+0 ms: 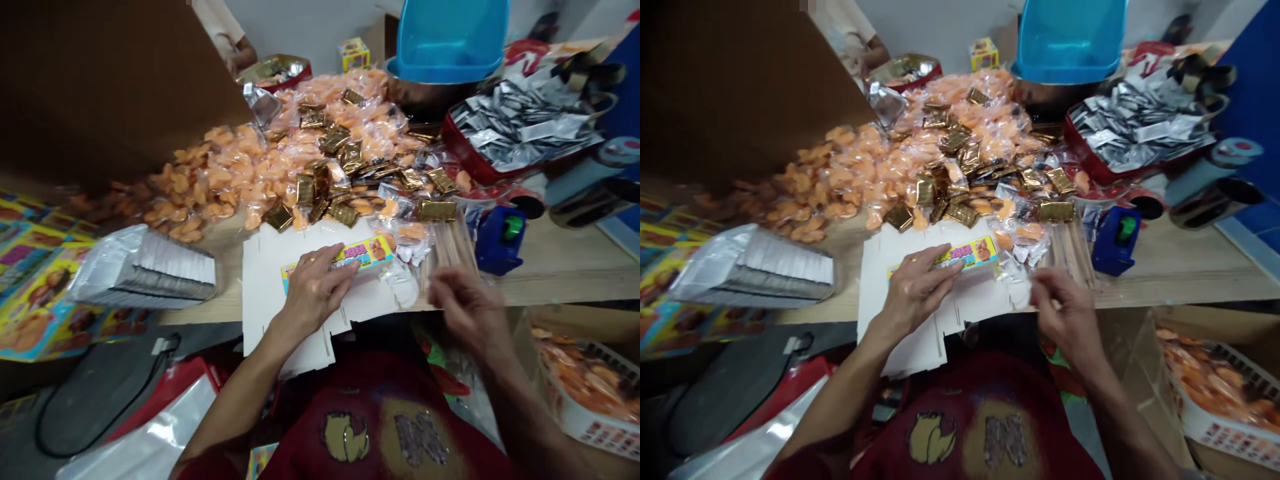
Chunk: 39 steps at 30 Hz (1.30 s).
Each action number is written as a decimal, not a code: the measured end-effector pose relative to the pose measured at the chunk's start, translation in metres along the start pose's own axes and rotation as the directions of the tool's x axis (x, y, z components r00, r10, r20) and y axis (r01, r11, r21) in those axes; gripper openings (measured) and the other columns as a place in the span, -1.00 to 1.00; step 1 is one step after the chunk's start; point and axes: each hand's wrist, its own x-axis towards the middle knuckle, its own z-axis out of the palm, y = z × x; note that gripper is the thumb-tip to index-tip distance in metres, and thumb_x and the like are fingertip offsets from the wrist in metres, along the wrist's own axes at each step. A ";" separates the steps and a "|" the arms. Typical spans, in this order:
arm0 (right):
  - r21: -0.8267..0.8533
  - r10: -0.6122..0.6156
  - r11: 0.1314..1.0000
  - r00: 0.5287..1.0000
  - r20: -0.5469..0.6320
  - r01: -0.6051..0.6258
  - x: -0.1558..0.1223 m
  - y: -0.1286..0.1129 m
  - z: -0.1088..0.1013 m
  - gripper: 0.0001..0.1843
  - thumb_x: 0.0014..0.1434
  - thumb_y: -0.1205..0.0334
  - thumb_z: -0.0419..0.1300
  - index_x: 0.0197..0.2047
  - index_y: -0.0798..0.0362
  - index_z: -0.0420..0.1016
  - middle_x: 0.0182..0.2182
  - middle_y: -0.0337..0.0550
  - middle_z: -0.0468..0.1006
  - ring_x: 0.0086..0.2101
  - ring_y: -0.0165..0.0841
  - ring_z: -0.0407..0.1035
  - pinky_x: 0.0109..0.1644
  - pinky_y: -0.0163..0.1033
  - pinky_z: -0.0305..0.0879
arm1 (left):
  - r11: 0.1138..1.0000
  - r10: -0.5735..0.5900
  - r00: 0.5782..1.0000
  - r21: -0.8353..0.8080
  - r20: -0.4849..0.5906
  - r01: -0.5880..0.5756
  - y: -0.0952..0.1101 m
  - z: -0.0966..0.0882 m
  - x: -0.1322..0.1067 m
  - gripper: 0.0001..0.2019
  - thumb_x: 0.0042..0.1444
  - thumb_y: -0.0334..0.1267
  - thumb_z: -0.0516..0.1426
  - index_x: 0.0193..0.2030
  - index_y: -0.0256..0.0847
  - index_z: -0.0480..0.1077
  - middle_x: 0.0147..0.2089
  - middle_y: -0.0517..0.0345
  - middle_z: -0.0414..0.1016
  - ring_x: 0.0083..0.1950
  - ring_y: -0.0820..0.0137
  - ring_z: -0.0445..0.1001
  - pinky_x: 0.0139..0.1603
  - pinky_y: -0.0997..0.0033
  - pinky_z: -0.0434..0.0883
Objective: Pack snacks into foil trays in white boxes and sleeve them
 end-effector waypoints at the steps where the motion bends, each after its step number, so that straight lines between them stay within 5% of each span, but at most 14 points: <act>1: 0.113 -0.027 0.993 0.995 0.092 0.016 -0.001 -0.015 0.019 -0.86 0.37 0.14 0.20 -0.16 -0.05 0.58 -0.50 -0.29 0.49 -0.51 -0.40 0.38 -0.39 -0.26 0.33 | 1.000 -0.004 1.000 0.001 -0.003 0.004 0.001 0.000 -0.001 -0.81 0.41 -0.27 0.17 0.00 -0.10 0.64 0.20 -0.17 0.61 0.13 0.14 0.63 0.02 0.04 0.58; 4: 0.329 -0.063 0.944 0.966 0.252 -0.024 0.003 -0.043 0.066 -0.67 0.39 0.13 0.19 0.15 -0.07 0.60 -0.54 -0.35 0.49 -0.54 -0.43 0.36 -0.43 -0.27 0.36 | 1.000 -0.018 0.999 0.007 -0.032 0.019 0.007 0.000 -0.004 -0.82 0.40 -0.25 0.19 -0.01 -0.10 0.64 0.20 -0.15 0.62 0.13 0.13 0.63 0.04 0.02 0.58; 6: 0.396 -0.015 0.912 0.955 0.296 -0.108 0.010 -0.048 0.085 -0.41 0.36 0.10 0.21 0.42 -0.04 0.41 -0.55 -0.37 0.52 -0.56 -0.42 0.37 -0.43 -0.26 0.41 | 1.000 -0.026 0.998 0.001 -0.059 0.026 0.011 -0.001 -0.006 -0.84 0.39 -0.26 0.20 -0.03 -0.14 0.64 0.20 -0.16 0.62 0.14 0.12 0.62 0.08 0.02 0.58; 11: 0.402 0.158 0.876 0.946 0.281 -0.266 0.017 -0.047 0.095 0.00 0.27 0.00 0.28 0.62 0.12 -0.02 -0.56 -0.35 0.60 -0.58 -0.36 0.47 -0.47 -0.22 0.48 | 0.999 -0.034 0.998 0.001 -0.049 0.034 0.020 -0.004 -0.005 -0.86 0.38 -0.29 0.19 -0.18 -0.22 0.58 0.19 -0.17 0.62 0.15 0.12 0.60 0.12 0.06 0.55; 18: 0.471 0.163 0.832 0.941 0.297 -0.293 0.012 -0.044 0.097 0.00 0.30 0.07 0.25 0.64 -0.01 -0.15 -0.54 -0.36 0.57 -0.56 -0.33 0.45 -0.43 -0.15 0.50 | 0.997 -0.071 0.988 -0.001 0.137 0.072 0.019 -0.013 -0.001 -0.71 0.41 -0.29 0.12 0.18 -0.04 0.55 0.25 -0.13 0.50 0.19 0.09 0.50 0.10 0.02 0.47; 25: 0.523 0.104 0.824 0.966 0.238 -0.217 0.015 -0.037 0.109 -0.04 0.33 0.11 0.21 0.64 -0.11 -0.19 -0.46 -0.33 0.59 -0.48 -0.31 0.49 -0.27 -0.07 0.57 | 0.946 -0.275 0.931 -0.108 0.241 0.307 0.013 -0.009 0.032 -0.79 0.37 -0.07 0.23 -0.05 -0.13 0.59 0.03 0.01 0.58 -0.01 0.19 0.55 -0.01 0.16 0.41; 30: 0.510 0.068 0.842 0.972 0.225 -0.176 0.009 -0.035 0.114 -0.06 0.33 0.10 0.20 0.63 -0.11 -0.16 -0.43 -0.33 0.62 -0.45 -0.33 0.52 -0.28 -0.14 0.55 | 0.952 -0.258 0.922 -0.088 0.289 0.294 0.011 -0.005 0.043 -0.86 0.36 -0.14 0.26 -0.11 -0.14 0.50 -0.06 0.09 0.58 -0.05 0.22 0.53 -0.08 0.25 0.36; 34: 0.326 0.083 0.935 0.979 0.184 -0.141 0.019 -0.012 0.071 -0.20 0.29 0.12 0.17 0.55 -0.06 0.09 -0.29 -0.24 0.67 -0.49 -0.39 0.51 -0.39 -0.26 0.44 | 0.979 -0.186 0.957 -0.041 0.223 0.200 0.009 -0.002 0.040 -0.86 0.36 -0.15 0.25 -0.12 -0.16 0.45 -0.08 0.09 0.57 -0.07 0.20 0.53 -0.10 0.25 0.34; 37: -0.021 0.148 0.987 0.963 -0.226 -0.157 0.041 0.024 -0.002 -0.45 0.27 0.14 0.15 0.30 0.06 0.44 -0.14 -0.05 0.65 -0.46 -0.37 0.47 -0.34 -0.22 0.43 | 0.990 -0.134 0.978 -0.012 0.160 0.138 0.006 0.005 0.037 -0.83 0.37 -0.12 0.23 -0.10 -0.17 0.43 -0.04 0.05 0.58 -0.06 0.18 0.53 -0.08 0.22 0.35; 39: -0.182 0.219 0.920 0.840 -0.497 -0.347 0.056 0.051 -0.052 -0.54 0.22 0.19 0.16 0.16 0.12 0.54 -0.05 0.09 0.63 -0.36 -0.31 0.50 -0.26 -0.19 0.46 | 0.993 -0.115 0.984 0.016 0.133 0.114 0.005 0.007 0.036 -0.82 0.39 -0.10 0.21 -0.09 -0.17 0.43 -0.02 0.04 0.58 -0.06 0.18 0.52 -0.08 0.22 0.34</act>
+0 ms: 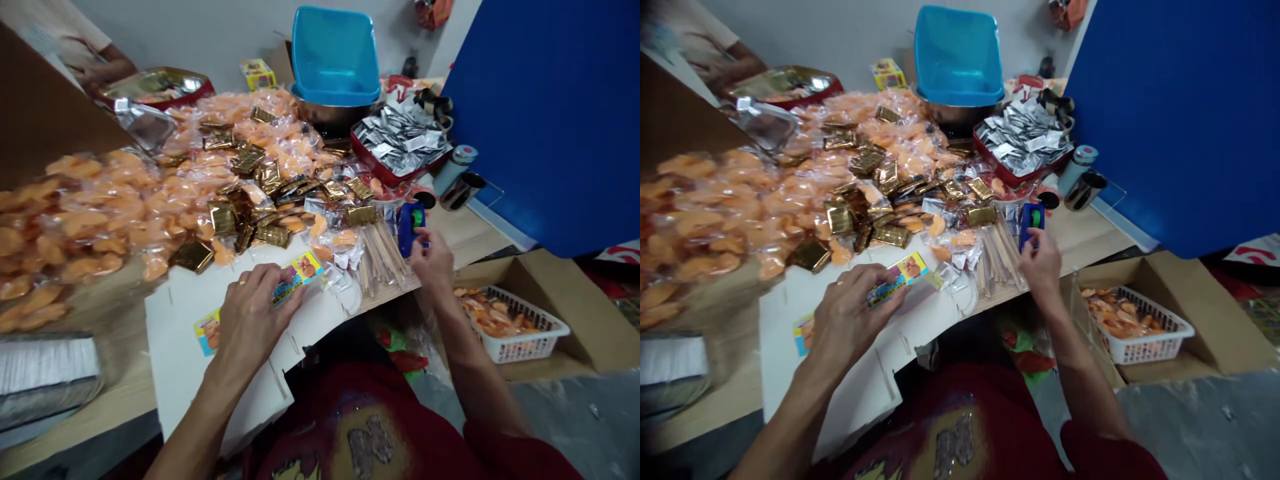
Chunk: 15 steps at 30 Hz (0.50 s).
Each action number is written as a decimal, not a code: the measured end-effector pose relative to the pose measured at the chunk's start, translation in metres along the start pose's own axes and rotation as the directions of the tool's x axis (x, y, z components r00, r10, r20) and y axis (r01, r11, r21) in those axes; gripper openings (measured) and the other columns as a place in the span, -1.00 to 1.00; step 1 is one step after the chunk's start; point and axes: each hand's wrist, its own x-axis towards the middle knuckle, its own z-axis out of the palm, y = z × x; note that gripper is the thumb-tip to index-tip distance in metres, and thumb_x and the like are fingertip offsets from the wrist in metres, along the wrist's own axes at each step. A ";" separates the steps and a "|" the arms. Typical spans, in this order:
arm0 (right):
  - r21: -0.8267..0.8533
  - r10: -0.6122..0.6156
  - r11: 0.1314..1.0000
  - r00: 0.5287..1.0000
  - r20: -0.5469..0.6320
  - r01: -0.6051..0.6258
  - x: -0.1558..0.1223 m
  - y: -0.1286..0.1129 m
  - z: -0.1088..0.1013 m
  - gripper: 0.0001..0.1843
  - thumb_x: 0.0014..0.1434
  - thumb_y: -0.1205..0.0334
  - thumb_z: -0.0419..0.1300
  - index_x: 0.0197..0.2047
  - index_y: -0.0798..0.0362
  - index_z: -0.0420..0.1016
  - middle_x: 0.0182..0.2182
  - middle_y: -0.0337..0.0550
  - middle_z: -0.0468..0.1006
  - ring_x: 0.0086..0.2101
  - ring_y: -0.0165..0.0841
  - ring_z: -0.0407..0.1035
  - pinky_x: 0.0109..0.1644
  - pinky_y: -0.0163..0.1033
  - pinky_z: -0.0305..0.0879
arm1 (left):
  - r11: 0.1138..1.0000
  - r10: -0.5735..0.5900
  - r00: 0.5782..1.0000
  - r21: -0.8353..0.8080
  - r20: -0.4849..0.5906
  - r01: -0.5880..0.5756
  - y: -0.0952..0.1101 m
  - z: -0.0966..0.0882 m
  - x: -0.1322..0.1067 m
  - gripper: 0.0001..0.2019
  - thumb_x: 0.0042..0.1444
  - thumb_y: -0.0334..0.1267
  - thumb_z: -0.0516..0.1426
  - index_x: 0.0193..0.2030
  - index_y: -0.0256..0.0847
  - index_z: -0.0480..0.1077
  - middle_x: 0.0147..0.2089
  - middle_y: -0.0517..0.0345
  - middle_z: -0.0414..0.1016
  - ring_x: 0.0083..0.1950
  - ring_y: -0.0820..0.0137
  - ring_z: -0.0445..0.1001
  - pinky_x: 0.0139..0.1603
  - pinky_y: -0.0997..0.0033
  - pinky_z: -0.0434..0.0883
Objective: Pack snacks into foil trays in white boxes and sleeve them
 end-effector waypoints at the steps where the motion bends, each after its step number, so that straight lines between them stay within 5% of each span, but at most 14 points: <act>1: -0.034 0.118 0.992 0.992 -0.045 -0.120 0.018 0.013 -0.010 -0.61 0.19 0.21 0.18 0.06 0.13 0.58 -0.07 0.11 0.63 -0.34 -0.29 0.52 -0.24 -0.19 0.46 | 1.000 0.008 1.000 0.011 -0.008 -0.008 0.000 0.001 0.000 -0.81 0.39 -0.09 0.20 -0.07 -0.16 0.43 -0.02 0.04 0.58 -0.06 0.18 0.53 -0.09 0.22 0.34; 5: 0.052 0.360 0.930 0.931 0.067 -0.364 0.057 0.044 -0.019 -0.83 0.18 0.19 0.23 -0.28 0.12 0.54 -0.42 -0.04 0.58 -0.51 -0.30 0.49 -0.45 -0.26 0.38 | 0.999 0.027 0.999 0.035 -0.027 -0.026 0.002 0.001 -0.001 -0.82 0.41 -0.10 0.18 -0.07 -0.15 0.42 -0.04 0.06 0.58 -0.08 0.20 0.53 -0.10 0.23 0.35; 8: 0.184 0.347 0.913 0.930 0.120 -0.364 0.056 0.049 -0.013 -0.79 0.19 0.09 0.26 -0.28 0.07 0.46 -0.44 -0.15 0.54 -0.50 -0.33 0.54 -0.46 -0.33 0.40 | 0.999 0.025 0.999 0.038 -0.027 -0.024 0.003 0.000 -0.002 -0.82 0.41 -0.08 0.18 -0.07 -0.15 0.41 -0.02 0.06 0.58 -0.08 0.20 0.52 -0.09 0.22 0.35; 15: 0.321 0.266 0.903 0.959 0.100 -0.284 0.029 0.068 -0.001 -0.60 0.06 -0.15 0.27 -0.34 -0.04 0.25 -0.43 -0.29 0.44 -0.29 -0.33 0.59 -0.10 -0.24 0.56 | 0.999 0.033 0.999 0.029 -0.030 -0.033 0.004 0.000 -0.003 -0.81 0.40 -0.08 0.19 -0.07 -0.15 0.41 -0.02 0.04 0.57 -0.08 0.19 0.52 -0.08 0.21 0.37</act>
